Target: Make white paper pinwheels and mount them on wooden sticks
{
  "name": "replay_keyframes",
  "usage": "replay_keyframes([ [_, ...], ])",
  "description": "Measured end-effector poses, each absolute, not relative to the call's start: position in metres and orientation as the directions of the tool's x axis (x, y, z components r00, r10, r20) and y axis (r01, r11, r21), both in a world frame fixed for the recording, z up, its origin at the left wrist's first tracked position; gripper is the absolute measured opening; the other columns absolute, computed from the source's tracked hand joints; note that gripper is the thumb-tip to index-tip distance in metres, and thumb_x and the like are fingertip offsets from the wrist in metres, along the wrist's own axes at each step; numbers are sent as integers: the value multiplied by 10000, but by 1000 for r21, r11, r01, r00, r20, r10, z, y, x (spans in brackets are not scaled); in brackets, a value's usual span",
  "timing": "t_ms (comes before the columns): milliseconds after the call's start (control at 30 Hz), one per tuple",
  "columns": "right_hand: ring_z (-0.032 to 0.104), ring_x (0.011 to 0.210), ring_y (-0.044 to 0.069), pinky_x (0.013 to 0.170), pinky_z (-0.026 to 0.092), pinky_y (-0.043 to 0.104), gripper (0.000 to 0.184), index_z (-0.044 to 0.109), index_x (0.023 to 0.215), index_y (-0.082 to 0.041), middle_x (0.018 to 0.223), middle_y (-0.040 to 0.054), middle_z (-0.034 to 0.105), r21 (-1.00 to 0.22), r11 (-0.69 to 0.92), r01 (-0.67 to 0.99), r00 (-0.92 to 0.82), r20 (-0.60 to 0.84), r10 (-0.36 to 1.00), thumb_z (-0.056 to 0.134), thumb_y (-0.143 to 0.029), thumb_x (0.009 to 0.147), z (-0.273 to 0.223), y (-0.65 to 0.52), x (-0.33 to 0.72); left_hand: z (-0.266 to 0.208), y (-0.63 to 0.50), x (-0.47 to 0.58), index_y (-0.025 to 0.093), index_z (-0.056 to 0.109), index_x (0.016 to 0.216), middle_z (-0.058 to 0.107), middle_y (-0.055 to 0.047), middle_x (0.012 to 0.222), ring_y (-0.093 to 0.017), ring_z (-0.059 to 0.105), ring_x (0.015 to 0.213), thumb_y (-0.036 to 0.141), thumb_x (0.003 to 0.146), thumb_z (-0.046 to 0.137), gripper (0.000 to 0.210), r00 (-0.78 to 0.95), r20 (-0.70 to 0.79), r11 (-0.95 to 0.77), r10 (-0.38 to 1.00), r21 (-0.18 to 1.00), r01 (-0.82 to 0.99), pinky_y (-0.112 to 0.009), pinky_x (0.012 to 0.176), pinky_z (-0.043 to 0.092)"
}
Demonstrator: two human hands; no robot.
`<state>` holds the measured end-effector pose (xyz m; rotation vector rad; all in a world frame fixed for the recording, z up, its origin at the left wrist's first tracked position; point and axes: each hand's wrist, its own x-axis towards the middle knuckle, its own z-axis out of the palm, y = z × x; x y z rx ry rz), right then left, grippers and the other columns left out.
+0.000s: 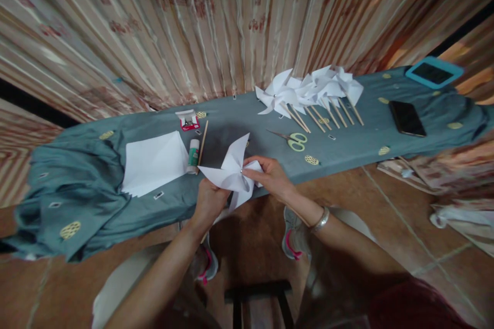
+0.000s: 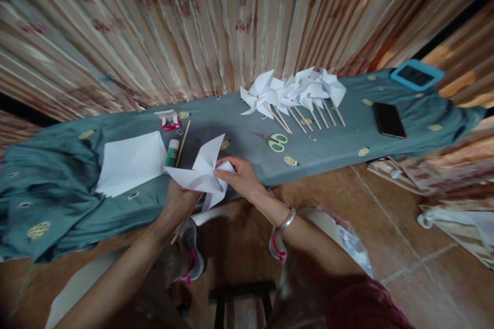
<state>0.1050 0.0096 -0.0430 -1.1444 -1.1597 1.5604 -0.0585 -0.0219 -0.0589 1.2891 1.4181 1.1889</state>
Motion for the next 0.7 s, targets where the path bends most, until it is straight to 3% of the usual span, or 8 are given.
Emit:
replay_keyframes([
  [267, 448, 471, 67, 437, 332, 206, 350, 688, 832, -168, 592, -56, 610, -947, -281, -158, -199, -248, 948, 811, -363, 568, -40, 10, 106, -29, -20, -45, 160, 721, 556, 704, -38, 587, -212, 663, 660, 293, 512, 799, 160, -129, -166, 164, 978, 986, -31, -309, 655, 536],
  [700, 603, 561, 87, 537, 464, 205, 280, 721, 739, -173, 671, -16, 714, -850, -343, -399, -233, -268, 935, 879, -296, 543, -28, 16, 117, -25, -16, -60, 136, 776, 761, 741, -45, 666, -130, 633, 608, 347, 486, 879, 361, -112, -377, 294, 919, 849, -439, -240, 644, 484],
])
